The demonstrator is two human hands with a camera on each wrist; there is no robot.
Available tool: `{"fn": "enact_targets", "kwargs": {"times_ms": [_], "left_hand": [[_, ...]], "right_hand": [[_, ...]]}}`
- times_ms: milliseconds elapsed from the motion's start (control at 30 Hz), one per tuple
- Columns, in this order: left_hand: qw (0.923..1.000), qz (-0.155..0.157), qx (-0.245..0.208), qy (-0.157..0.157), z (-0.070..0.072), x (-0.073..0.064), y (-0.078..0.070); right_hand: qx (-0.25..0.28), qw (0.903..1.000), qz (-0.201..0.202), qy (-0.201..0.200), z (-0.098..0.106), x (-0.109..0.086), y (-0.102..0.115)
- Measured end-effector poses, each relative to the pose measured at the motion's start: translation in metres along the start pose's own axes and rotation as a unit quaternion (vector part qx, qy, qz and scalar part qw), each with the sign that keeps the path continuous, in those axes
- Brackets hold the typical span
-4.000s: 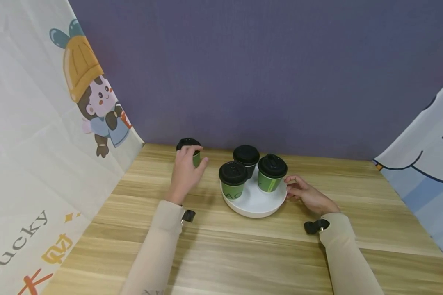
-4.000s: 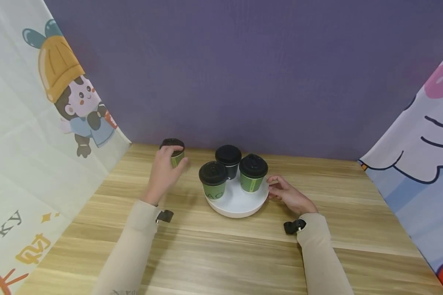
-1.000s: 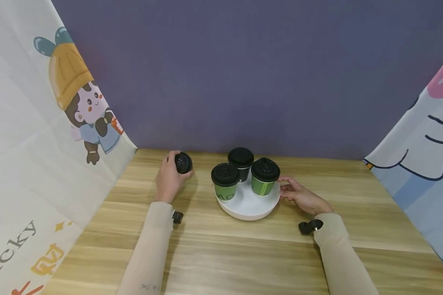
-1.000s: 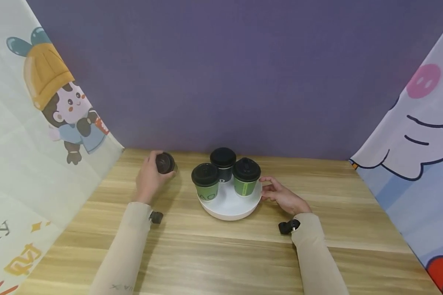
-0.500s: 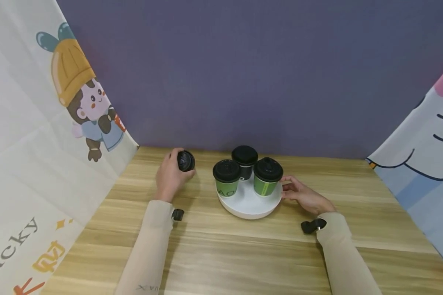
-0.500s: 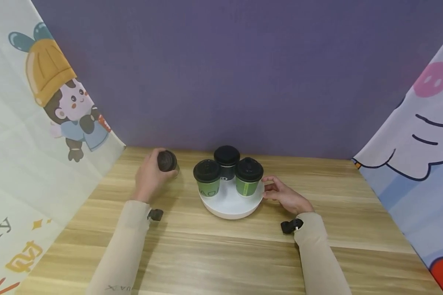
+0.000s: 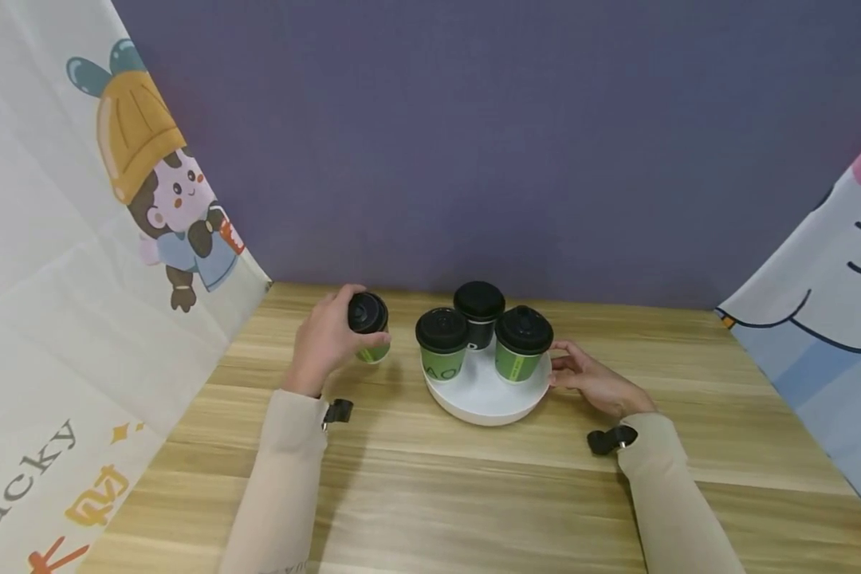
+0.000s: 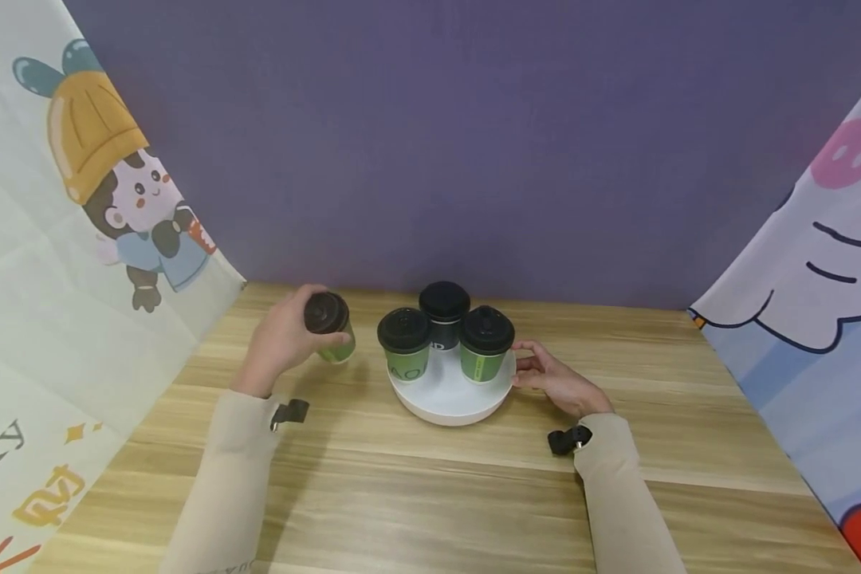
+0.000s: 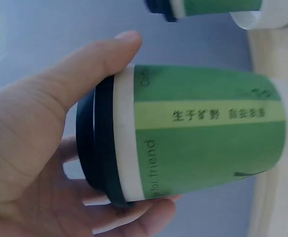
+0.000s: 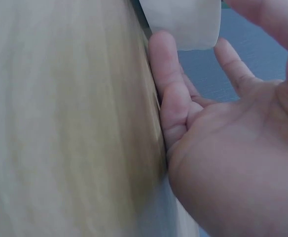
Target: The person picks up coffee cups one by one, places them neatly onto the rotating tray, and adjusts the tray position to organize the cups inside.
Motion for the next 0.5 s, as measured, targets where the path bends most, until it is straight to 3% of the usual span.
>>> {"fn": "enact_targets", "kwargs": {"times_ms": [500], "left_hand": [[0.9978,-0.044,-0.008,0.048,0.011,-0.017,-0.034]], "right_hand": [[0.001,0.9999,0.007,0.01,0.009,0.006,0.003]]}}
Point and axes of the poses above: each hand's wrist, its own x-axis towards the middle knuckle, its own z-axis out of the back of the hand, y = z × x, the point moved 7 cm from there along x, towards the middle knuckle, and after that the axes turned 9 degrees about z, right-handed, at the moved point
